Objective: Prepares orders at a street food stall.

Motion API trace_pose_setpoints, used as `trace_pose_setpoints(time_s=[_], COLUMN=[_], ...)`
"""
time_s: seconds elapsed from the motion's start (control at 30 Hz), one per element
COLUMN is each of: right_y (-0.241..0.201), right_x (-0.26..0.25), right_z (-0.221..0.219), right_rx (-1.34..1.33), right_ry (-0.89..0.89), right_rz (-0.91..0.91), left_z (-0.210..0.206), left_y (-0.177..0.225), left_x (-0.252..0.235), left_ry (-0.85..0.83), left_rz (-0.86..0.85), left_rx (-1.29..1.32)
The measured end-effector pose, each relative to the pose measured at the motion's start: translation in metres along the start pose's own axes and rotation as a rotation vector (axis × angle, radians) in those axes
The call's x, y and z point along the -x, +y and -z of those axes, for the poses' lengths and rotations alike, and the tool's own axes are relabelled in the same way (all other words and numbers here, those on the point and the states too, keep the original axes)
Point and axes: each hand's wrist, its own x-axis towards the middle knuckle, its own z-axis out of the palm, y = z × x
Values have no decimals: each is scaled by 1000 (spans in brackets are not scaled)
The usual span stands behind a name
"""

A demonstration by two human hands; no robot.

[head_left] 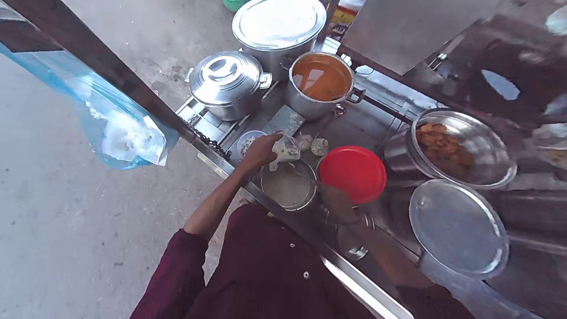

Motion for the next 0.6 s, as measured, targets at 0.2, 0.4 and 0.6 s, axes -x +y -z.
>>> trace_pose_setpoints(time_s=[0.2, 0.4, 0.6], right_y=[-25, -16, 8], right_x=[-34, -46, -26], right_z=[-31, -49, -49], right_rx=[-259, -892, -1039], right_ry=[-208, -351, -348], right_rz=[-139, -320, -259], left_z=[16, 48, 68], left_y=[-1, 7, 1], left_x=[11, 43, 55], left_ry=[49, 107, 168], left_rz=[59, 130, 237], left_rx=[125, 128, 131])
